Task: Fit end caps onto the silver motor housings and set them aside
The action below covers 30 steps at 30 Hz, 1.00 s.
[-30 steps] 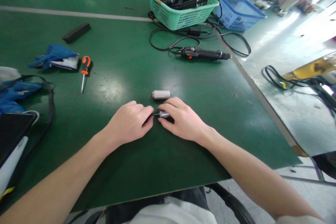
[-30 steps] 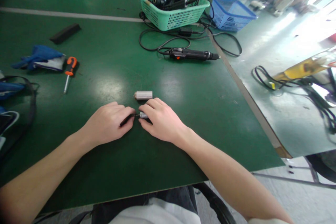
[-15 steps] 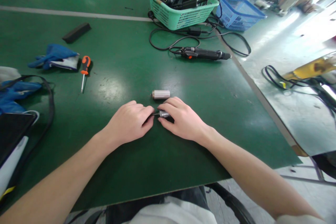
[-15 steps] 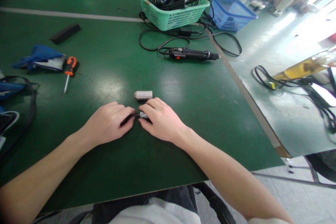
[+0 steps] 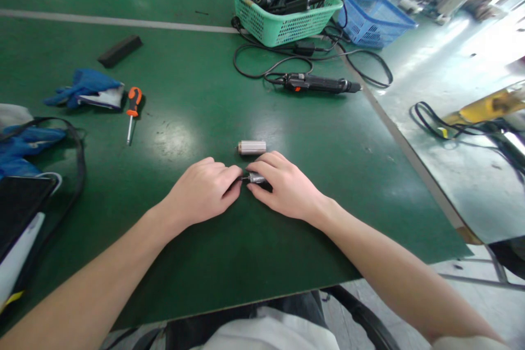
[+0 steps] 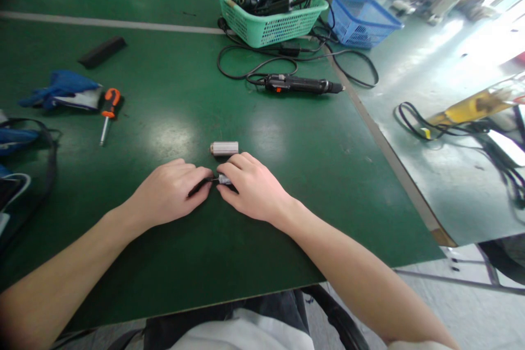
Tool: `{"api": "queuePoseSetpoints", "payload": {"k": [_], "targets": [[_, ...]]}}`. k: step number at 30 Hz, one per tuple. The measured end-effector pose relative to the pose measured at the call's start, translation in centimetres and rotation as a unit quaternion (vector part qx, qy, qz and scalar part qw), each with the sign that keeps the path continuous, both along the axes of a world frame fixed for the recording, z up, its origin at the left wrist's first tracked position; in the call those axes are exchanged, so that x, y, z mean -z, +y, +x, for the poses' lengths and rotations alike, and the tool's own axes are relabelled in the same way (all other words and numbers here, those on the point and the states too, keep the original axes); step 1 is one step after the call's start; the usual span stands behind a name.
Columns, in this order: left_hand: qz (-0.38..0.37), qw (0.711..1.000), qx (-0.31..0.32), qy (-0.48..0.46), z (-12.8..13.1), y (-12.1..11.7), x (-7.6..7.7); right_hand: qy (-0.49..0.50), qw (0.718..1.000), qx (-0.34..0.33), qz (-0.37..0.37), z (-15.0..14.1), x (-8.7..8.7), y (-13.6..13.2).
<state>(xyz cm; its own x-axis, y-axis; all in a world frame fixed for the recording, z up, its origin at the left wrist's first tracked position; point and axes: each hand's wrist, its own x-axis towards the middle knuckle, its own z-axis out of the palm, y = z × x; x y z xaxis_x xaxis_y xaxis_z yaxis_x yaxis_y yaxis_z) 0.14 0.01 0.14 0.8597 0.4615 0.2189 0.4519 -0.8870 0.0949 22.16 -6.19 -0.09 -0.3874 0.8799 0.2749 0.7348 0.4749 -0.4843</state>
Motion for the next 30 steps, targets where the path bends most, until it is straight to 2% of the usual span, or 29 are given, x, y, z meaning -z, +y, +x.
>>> {"api": "queuePoseSetpoints", "payload": {"k": [5,10,12,14,16,19,21,24,27,30], "targets": [[0.011,1.000,-0.017,0.011,0.0,0.0,-0.1,-0.023,0.999,-0.021,0.009,0.4,-0.1,0.0],[0.002,0.999,-0.032,0.022,-0.1,0.1,-0.1,-0.127,0.987,-0.088,0.034,0.7,-1.4,-0.2],[-0.005,0.999,-0.034,0.024,-0.1,0.1,0.0,-0.166,0.982,-0.090,0.033,1.2,-2.1,-0.1],[-0.013,0.999,-0.037,0.027,-0.1,0.1,0.0,-0.193,0.979,-0.053,0.023,2.7,-2.4,0.4],[-0.024,0.999,-0.038,0.029,-0.1,0.0,-0.1,-0.212,0.977,0.025,0.012,5.6,-2.3,1.2],[-0.039,0.998,-0.037,0.028,-0.1,0.0,-0.2,-0.231,0.961,0.153,-0.012,12.0,-1.3,2.6],[-0.045,0.998,-0.039,0.028,-0.1,0.0,-0.2,-0.240,0.939,0.246,-0.022,16.6,-0.6,3.1],[-0.047,0.998,-0.037,0.030,-0.1,0.1,-0.2,-0.252,0.913,0.321,-0.031,21.9,0.0,2.9],[-0.038,0.998,-0.035,0.027,-0.1,0.1,0.0,-0.248,0.901,0.355,-0.026,24.0,0.3,2.2],[-0.030,0.999,-0.037,0.022,-0.2,0.1,0.2,-0.252,0.893,0.370,-0.039,24.1,0.1,1.9]]}}
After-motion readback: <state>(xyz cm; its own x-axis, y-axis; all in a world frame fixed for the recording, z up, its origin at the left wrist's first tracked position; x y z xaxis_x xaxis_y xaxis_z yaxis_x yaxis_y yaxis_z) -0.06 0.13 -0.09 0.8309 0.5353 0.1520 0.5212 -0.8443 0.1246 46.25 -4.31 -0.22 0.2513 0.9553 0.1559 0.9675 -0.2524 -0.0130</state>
